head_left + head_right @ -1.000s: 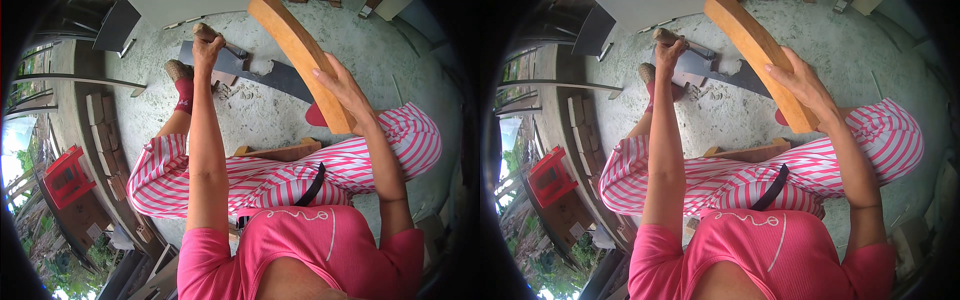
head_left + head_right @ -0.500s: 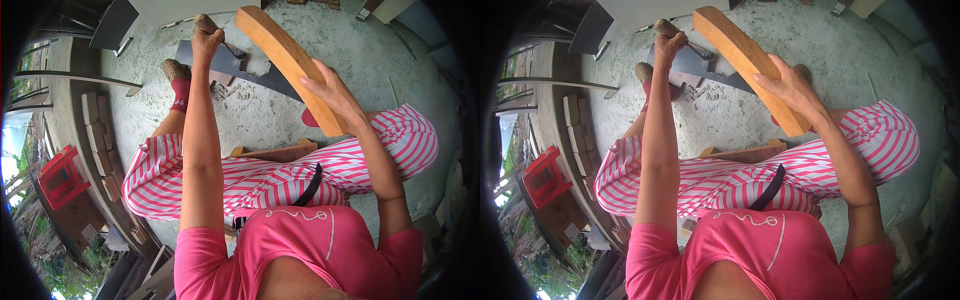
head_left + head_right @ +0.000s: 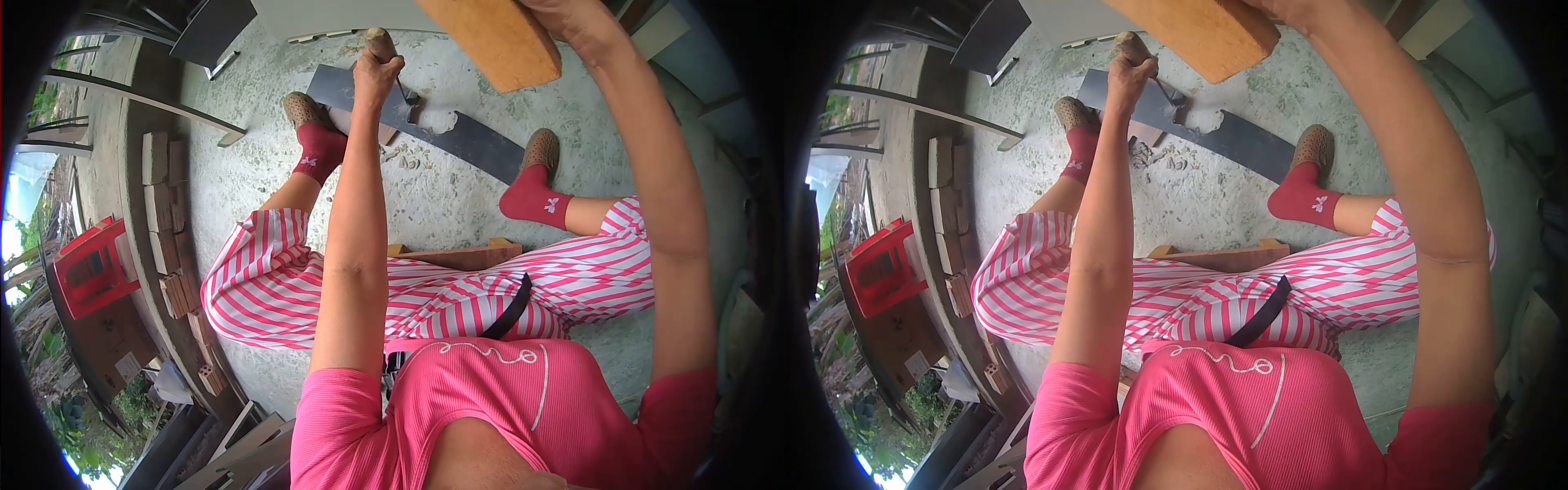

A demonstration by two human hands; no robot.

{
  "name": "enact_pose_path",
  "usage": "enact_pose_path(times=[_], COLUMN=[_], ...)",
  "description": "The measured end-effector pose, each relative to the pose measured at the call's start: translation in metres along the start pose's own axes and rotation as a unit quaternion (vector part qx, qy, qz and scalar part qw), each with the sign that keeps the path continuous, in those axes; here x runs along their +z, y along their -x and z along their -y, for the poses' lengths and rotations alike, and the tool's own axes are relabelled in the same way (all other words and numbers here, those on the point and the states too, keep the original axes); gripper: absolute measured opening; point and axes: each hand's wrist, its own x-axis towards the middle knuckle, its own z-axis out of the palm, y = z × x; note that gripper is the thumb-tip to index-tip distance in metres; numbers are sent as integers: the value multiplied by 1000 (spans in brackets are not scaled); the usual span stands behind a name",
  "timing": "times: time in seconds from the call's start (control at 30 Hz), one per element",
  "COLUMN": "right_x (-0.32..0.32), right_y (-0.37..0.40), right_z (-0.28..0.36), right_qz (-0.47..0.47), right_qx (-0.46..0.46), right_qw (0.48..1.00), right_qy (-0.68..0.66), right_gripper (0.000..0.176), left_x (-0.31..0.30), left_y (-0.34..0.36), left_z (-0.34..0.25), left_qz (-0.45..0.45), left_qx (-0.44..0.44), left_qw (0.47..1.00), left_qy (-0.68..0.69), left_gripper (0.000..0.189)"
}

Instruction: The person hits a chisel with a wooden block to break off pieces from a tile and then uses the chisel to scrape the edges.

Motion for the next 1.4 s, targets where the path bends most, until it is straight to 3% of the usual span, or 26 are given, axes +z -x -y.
enact_pose_path(times=[0.03, 0.07, 0.13, 0.17, 0.23, 0.37, 0.43, 0.47, 0.5, 0.63, 0.7, 0.8, 0.93, 1.03, 1.4], right_x=[15, -3, 3, -2, -3, 2, 5, 4, 4, 21, 25, 20, 13, 9, 16], right_y=[-3, -10, -7, -10, -4, 33, 61, 76, 91, 139, 147, 150, 148, 149, 153], right_z=[-16, -83, -163, -155, -134, -110, -101, -99, -99, -113, -111, -109, -119, -121, -110], right_qz=[-73, 34, 66, 61, 38, -35, -82, -89, -97, -156, -221, -227, -239, -228, -236], right_qx=[47, 283, 121, 118, 269, 255, 290, 332, 374, 409, 501, 479, 389, 376, 447], right_qw=[996, 950, 936, 935, 962, 964, 934, 918, 899, 865, 802, 806, 847, 859, 829], right_qy=[31, 130, 322, 329, 38, -72, -191, -199, -207, -246, -240, -264, -273, -263, -241], right_gripper=[83, 84, 74, 74, 61, 52, 50, 51, 53, 56, 55, 55, 49, 50, 55], left_x=[1, 2, 6, 14, 10, -3, -14, -22, -25, -35, -33, -24, -23, -17, -9], left_y=[1, 1, -2, -6, -5, 3, 9, 14, 21, 47, 51, 53, 54, 55, 62], left_z=[-2, -1, 6, 12, 3, 8, 15, 20, 25, 34, 30, 17, -1, -1, 4], left_qz=[-11, -15, 56, 26, 15, -7, -50, -18, -42, -59, -92, -155, -170, -184, -175], left_qx=[4, 5, -15, -1, -9, -35, -48, -102, -111, -122, -116, -97, -71, -49, -64], left_qw=[1000, 1000, 991, 995, 997, 997, 993, 985, 976, 954, 950, 937, 961, 967, 972], left_qy=[5, 7, 119, 96, 75, 69, 93, 136, 181, 269, 276, 299, 208, 166, 141], left_gripper=[26, 26, 35, 37, 38, 36, 31, 28, 30, 37, 37, 44, 42, 36, 31])
